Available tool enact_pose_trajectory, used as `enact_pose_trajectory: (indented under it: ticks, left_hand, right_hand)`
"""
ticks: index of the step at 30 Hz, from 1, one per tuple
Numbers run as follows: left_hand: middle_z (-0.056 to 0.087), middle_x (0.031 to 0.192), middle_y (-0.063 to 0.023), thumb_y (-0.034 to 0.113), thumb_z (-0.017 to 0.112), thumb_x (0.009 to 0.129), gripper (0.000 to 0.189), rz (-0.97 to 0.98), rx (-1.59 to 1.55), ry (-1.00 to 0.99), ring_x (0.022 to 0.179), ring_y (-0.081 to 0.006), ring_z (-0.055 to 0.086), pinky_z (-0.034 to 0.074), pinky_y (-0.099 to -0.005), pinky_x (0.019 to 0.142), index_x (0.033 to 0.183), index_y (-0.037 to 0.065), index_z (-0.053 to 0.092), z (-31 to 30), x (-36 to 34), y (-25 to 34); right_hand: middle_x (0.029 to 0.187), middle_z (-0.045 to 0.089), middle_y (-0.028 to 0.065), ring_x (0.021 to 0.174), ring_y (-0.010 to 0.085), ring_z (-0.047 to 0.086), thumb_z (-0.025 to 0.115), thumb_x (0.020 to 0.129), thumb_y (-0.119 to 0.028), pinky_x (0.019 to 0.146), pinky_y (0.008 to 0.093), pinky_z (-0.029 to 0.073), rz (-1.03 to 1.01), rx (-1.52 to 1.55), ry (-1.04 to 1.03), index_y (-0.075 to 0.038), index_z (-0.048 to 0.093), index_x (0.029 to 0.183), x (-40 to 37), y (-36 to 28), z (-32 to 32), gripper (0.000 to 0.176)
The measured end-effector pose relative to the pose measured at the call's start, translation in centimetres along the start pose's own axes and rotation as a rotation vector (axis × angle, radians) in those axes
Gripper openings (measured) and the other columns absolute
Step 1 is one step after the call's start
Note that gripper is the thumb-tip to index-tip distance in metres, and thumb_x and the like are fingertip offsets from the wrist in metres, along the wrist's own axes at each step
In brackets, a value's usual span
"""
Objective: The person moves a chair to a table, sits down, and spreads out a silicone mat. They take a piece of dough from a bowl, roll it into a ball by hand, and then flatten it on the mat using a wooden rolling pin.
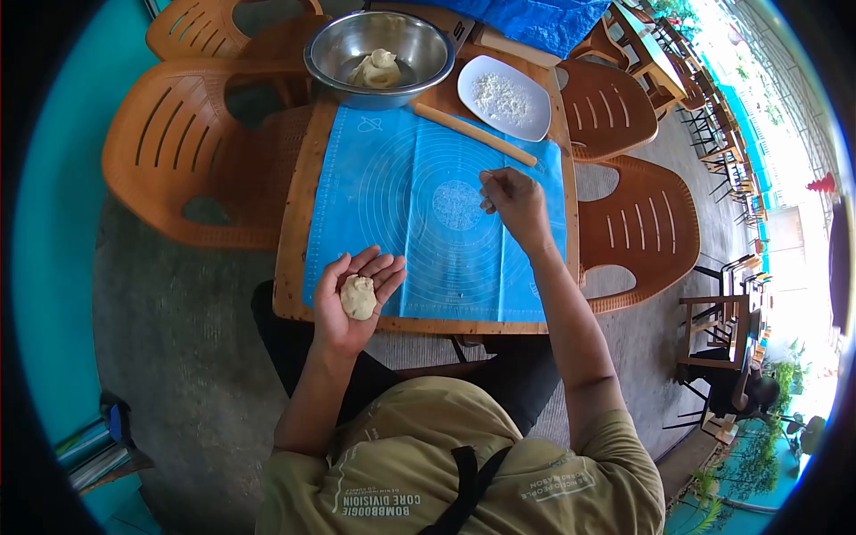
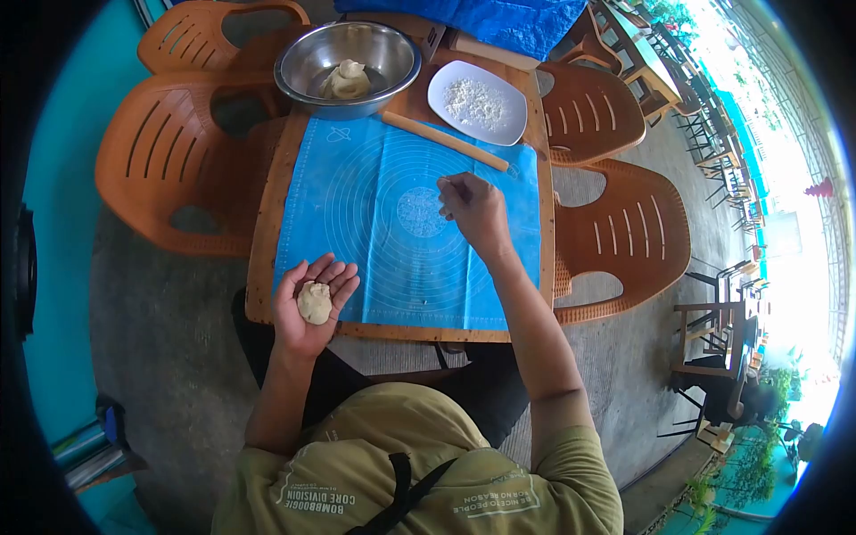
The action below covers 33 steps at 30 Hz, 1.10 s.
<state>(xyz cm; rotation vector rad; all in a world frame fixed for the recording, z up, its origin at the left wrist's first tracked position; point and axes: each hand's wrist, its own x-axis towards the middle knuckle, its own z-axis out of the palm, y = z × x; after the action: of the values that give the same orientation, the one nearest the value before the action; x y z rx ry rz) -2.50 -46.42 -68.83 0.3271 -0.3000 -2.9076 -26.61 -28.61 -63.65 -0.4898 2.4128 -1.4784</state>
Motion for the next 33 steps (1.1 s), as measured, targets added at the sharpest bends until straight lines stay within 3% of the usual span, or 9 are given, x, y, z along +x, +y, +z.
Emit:
enact_pose_trajectory:
  ticks: [3,7,9,12,15,21,25,28,33]
  left_hand:
    - [0.072,0.114,-0.0215,0.026,0.045,0.105,0.04,0.0,-0.008,0.016,0.118,-0.0376,0.065,0.05,-0.0509,0.109,0.118,-0.006,0.066,0.3,-0.3,0.2]
    - [0.072,0.113,-0.0213,0.028,0.045,0.105,0.041,-0.004,-0.005,0.033,0.116,-0.0373,0.066,0.051,-0.0507,0.108,0.116,-0.005,0.067,0.1,-0.7,0.4]
    - [0.072,0.112,-0.0211,0.029,0.043,0.106,0.042,0.0,0.004,0.04,0.115,-0.0371,0.067,0.051,-0.0506,0.108,0.115,-0.004,0.067,0.2,-0.9,0.4]
    - [0.073,0.111,-0.0214,0.029,0.044,0.106,0.041,0.01,0.008,0.045,0.114,-0.037,0.068,0.051,-0.0504,0.108,0.115,-0.004,0.067,0.5,-1.1,0.5]
    - [0.073,0.109,-0.0215,0.029,0.045,0.105,0.041,0.015,0.005,0.058,0.114,-0.0371,0.068,0.051,-0.0504,0.107,0.115,-0.005,0.067,0.4,-1.2,0.5]
    - [0.073,0.109,-0.0215,0.028,0.045,0.105,0.041,0.012,0.003,0.047,0.113,-0.037,0.068,0.051,-0.0504,0.108,0.114,-0.005,0.067,0.3,-1.0,0.5]
    - [0.073,0.11,-0.0217,0.027,0.046,0.105,0.04,0.008,-0.016,0.048,0.113,-0.0371,0.068,0.051,-0.0508,0.108,0.114,-0.005,0.067,0.2,-0.6,0.3]
    - [0.073,0.11,-0.0219,0.027,0.046,0.105,0.04,0.004,-0.034,0.047,0.112,-0.0372,0.068,0.051,-0.0511,0.108,0.113,-0.006,0.067,0.1,-0.5,0.6]
    - [0.071,0.11,-0.0215,0.024,0.051,0.103,0.035,-0.003,-0.053,0.1,0.113,-0.0371,0.066,0.05,-0.0517,0.109,0.115,-0.007,0.065,-0.3,-0.2,0.6]
  right_hand:
    - [0.086,0.072,0.0127,0.081,0.0191,0.073,0.068,0.095,-0.011,0.072,0.0309,0.058,-0.466,-0.252,0.112,0.003,0.072,0.103,0.0,1.2,0.2,0.017]
    - [0.088,0.072,0.014,0.085,0.0247,0.072,0.067,0.095,-0.009,0.076,0.0333,0.058,0.088,-0.068,-0.022,0.003,0.072,0.103,-0.3,0.0,-0.1,0.016]
    - [0.089,0.072,0.0156,0.08,0.0283,0.072,0.066,0.095,-0.009,0.072,0.0358,0.058,-0.574,-0.385,0.267,0.003,0.071,0.101,0.5,2.5,0.2,0.014]
    - [0.095,0.072,0.0177,0.081,0.0308,0.072,0.067,0.094,-0.006,0.074,0.0373,0.058,-0.401,-0.316,0.102,0.003,0.071,0.101,-1.4,3.7,1.5,0.012]
    - [0.091,0.074,0.0152,0.082,0.0229,0.074,0.07,0.093,-0.005,0.078,0.0317,0.059,-0.577,-0.404,0.389,0.002,0.071,0.1,-1.6,3.1,1.8,0.01]
    - [0.093,0.073,0.0141,0.08,0.0241,0.073,0.075,0.088,-0.005,0.073,0.0334,0.058,-0.439,-0.062,0.239,-0.001,0.072,0.092,-4.3,-1.0,3.8,0.006]
    - [0.093,0.074,0.0098,0.095,0.0295,0.069,0.078,0.085,-0.01,0.093,0.0425,0.051,-0.589,-0.315,0.035,-0.003,0.073,0.09,-4.2,0.3,5.4,0.009]
    - [0.108,0.072,0.0116,0.109,0.0347,0.064,0.078,0.083,-0.013,0.103,0.0476,0.044,-0.503,-0.471,0.055,-0.007,0.074,0.11,-4.1,0.8,5.0,0.027]
    - [0.103,0.072,0.0138,0.105,0.0372,0.065,0.071,0.086,-0.009,0.101,0.0494,0.046,-0.624,-0.413,0.155,-0.005,0.071,0.111,-1.1,2.0,4.8,0.025]
